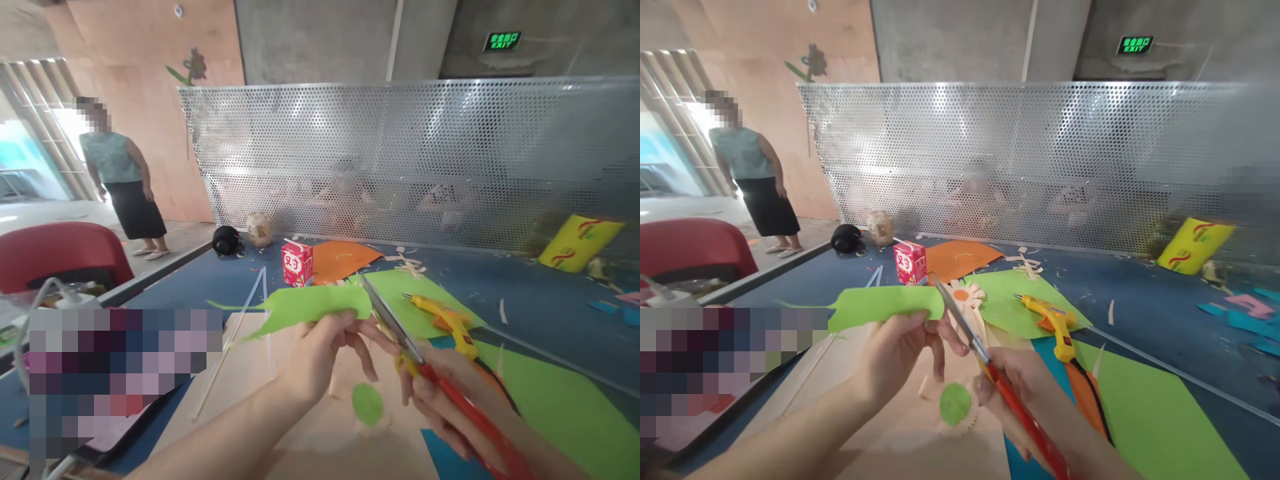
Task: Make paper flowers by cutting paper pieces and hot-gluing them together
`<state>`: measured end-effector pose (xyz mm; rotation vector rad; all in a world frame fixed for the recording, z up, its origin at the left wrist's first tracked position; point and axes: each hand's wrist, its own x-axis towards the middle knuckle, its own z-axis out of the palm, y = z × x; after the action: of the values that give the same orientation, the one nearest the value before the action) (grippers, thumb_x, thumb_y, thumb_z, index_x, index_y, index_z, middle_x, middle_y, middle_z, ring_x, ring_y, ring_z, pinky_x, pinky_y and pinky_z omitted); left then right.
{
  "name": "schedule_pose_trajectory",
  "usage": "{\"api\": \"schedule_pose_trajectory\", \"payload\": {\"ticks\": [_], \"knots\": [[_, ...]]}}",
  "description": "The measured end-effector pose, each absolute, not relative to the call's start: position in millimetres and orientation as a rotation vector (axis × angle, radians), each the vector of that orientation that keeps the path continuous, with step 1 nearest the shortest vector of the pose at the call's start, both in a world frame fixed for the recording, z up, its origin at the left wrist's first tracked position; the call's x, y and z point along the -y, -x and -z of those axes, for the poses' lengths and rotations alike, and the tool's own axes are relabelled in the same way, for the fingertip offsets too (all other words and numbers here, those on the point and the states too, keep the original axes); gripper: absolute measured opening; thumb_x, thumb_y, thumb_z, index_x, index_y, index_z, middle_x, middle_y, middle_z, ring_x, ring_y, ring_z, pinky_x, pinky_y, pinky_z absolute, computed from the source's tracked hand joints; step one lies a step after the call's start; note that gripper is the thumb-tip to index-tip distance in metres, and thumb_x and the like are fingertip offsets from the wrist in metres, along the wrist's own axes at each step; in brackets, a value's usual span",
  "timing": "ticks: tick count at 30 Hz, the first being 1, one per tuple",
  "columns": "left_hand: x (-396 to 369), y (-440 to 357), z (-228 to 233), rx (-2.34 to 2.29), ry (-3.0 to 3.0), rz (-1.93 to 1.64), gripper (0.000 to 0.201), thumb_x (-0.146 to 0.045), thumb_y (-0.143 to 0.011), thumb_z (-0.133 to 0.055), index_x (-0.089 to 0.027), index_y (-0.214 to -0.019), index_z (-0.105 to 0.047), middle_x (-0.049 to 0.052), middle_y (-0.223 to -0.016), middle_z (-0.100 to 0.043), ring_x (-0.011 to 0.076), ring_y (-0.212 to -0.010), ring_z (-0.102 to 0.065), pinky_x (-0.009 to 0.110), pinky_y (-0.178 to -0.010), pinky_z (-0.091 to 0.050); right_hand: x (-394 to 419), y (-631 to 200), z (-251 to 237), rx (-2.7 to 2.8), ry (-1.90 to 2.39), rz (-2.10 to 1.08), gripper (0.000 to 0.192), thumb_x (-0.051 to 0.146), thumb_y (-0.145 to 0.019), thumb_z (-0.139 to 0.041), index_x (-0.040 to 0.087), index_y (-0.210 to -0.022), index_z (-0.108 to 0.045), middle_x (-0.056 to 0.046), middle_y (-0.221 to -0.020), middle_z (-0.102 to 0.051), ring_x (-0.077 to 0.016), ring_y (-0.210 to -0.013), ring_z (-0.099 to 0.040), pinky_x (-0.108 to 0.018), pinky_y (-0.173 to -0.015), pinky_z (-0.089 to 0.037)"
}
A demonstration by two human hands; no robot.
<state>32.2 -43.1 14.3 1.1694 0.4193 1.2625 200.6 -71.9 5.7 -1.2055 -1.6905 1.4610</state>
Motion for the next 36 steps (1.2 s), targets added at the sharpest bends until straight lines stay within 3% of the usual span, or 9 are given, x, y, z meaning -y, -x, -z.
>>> {"api": "schedule_pose_trajectory", "payload": {"ticks": [8, 15, 19, 24, 30, 36], "knots": [[28, -31, -10, -0.461, -1.159, -1.103, 0.016, -0.01, -0.061, -0.041, -0.008, -0.062, -0.056, 0.01, -0.063, -0.063, 0.0217, -0.054, -0.065, 0.021, -0.033, -0.041, 29, -215, 3, 1.321, 1.456, -1.348, 0.041, 0.059, -0.07, -0.05, 0.018, -0.063, -0.045, 0.01, -0.037, -0.038, -0.0059, -0.022, -0.035, -0.017, -0.024, -0.026], [27, -33, -7, -0.629, -1.257, -0.67, 0.015, -0.011, -0.053, -0.039, -0.01, -0.05, -0.053, 0.003, -0.04, -0.054, 0.0113, -0.026, -0.047, 0.018, -0.022, -0.025, 30, -204, 11, 1.462, 1.09, -1.301, 0.03, 0.035, -0.064, -0.069, 0.018, -0.065, -0.045, 0.004, -0.059, -0.054, -0.0103, -0.05, -0.056, -0.022, -0.048, -0.045], [26, -36, -3, -0.68, -1.276, -0.584, 0.008, -0.011, -0.057, -0.042, -0.013, -0.059, -0.05, 0.002, -0.046, -0.058, 0.0078, -0.027, -0.044, 0.016, -0.025, -0.025, 35, -200, 13, 1.513, 1.027, -1.292, 0.029, 0.031, -0.063, -0.07, 0.02, -0.064, -0.042, 0.007, -0.053, -0.048, -0.0115, -0.049, -0.053, -0.026, -0.052, -0.045], [24, -39, 1, -0.816, -1.283, -0.634, 0.006, -0.011, -0.062, -0.045, -0.015, -0.066, -0.047, -0.002, -0.046, -0.055, 0.0072, -0.03, -0.046, 0.014, -0.028, -0.026, 34, -200, 14, 1.534, 1.129, -1.174, 0.026, 0.029, -0.064, -0.067, 0.022, -0.065, -0.042, 0.006, -0.053, -0.048, -0.0143, -0.05, -0.054, -0.029, -0.052, -0.045], [23, -42, -1, -0.824, -1.38, -0.669, 0.014, -0.021, -0.069, -0.058, -0.015, -0.07, -0.045, -0.001, -0.062, -0.06, 0.0089, -0.04, -0.057, 0.015, -0.031, -0.034, 30, -204, 15, 1.491, 1.273, -0.967, 0.019, 0.029, -0.067, -0.063, 0.021, -0.067, -0.046, 0.003, -0.057, -0.055, -0.0167, -0.057, -0.06, -0.029, -0.06, -0.047], [24, -37, -15, -0.925, -1.365, -1.086, 0.014, -0.024, -0.077, -0.053, -0.014, -0.07, -0.048, 0.0, -0.064, -0.057, 0.0086, -0.049, -0.058, 0.017, -0.038, -0.04, 36, -206, 8, 1.505, 1.139, -1.031, 0.024, 0.039, -0.072, -0.058, 0.02, -0.068, -0.044, 0.004, -0.053, -0.048, -0.0107, -0.047, -0.046, -0.025, -0.049, -0.04]]}}
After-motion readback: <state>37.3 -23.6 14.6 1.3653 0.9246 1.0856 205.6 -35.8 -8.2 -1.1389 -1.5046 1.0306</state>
